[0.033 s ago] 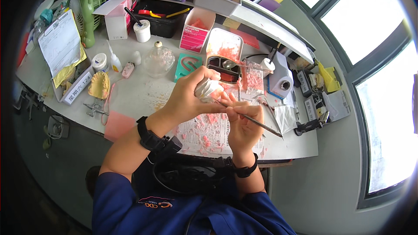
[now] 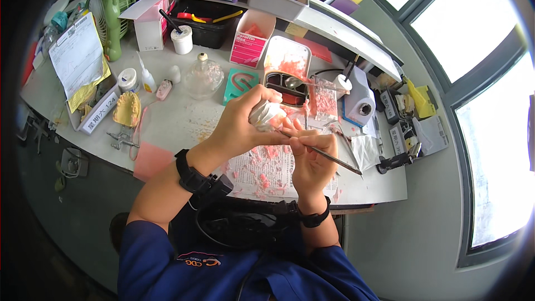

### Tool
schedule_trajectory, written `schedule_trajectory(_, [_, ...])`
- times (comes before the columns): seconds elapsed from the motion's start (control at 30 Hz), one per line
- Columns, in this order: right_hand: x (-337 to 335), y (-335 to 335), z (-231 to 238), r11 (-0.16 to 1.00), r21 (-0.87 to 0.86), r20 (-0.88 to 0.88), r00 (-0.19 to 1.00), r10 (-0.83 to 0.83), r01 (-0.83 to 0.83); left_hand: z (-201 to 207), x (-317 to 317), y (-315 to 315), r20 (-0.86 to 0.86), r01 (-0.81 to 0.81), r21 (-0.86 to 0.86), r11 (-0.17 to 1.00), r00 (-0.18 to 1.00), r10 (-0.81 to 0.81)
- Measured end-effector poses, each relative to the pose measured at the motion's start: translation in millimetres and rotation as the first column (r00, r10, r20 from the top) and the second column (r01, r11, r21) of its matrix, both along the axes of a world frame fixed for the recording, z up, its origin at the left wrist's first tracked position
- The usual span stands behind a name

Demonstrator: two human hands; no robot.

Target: Apply and shape pink dental wax on a plaster tooth model.

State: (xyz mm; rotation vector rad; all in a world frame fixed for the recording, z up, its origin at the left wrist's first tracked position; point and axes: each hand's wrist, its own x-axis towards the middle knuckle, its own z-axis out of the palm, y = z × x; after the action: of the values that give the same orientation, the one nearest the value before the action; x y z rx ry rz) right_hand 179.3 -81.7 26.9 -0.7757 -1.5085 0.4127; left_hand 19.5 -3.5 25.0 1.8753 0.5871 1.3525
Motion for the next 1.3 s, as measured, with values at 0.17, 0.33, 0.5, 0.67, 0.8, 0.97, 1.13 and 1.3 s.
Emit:
schedule_trajectory(0.17, [2.4, -4.5, -1.4, 0.994, -0.053, -0.062, 0.994, 0.088, -0.091, -0.9, -3.1, 1.9, -0.017, 0.032, -0.021, 0.999, 0.999, -0.033])
schedule_trajectory(0.33, [8.8, -17.5, -3.0, 0.966, 0.126, -0.228, 0.941, 0.251, -0.227, 1.4, -4.7, 5.6, 0.038, 0.12, 0.01, 0.993, 0.992, -0.12])
schedule_trajectory(0.5, [22.8, -9.0, 14.4, 0.985, 0.098, 0.001, 0.99, -0.144, 0.143, 8.0, 0.4, 0.6, -0.039, 0.089, 0.172, 0.981, 0.996, -0.084])
schedule_trajectory(0.67, [14.1, -11.7, 16.2, 0.983, 0.115, 0.071, 0.986, -0.15, 0.141, 6.6, 3.0, 2.0, -0.049, 0.084, 0.362, 0.928, 0.996, -0.071])
schedule_trajectory(0.8, [12.5, -17.3, 15.0, 0.999, 0.015, 0.027, 0.998, -0.053, 0.053, 8.6, 6.6, -0.1, 0.006, 0.049, 0.383, 0.922, 0.998, -0.055])
schedule_trajectory(0.97, [13.0, -17.6, 12.2, 0.998, 0.051, 0.001, 0.999, 0.035, -0.035, 9.0, 8.7, -1.3, 0.007, 0.054, 0.388, 0.92, 0.998, -0.061])
schedule_trajectory(1.13, [15.8, -17.9, 16.2, 0.997, 0.066, 0.067, 0.997, 0.039, -0.043, 8.3, 6.0, -3.1, -0.018, 0.042, 0.376, 0.926, 0.999, -0.038])
schedule_trajectory(1.3, [17.8, -18.5, 22.3, 0.997, 0.069, 0.117, 0.993, 0.028, -0.036, 8.8, 7.2, -2.3, -0.022, 0.061, 0.371, 0.927, 0.998, -0.057])
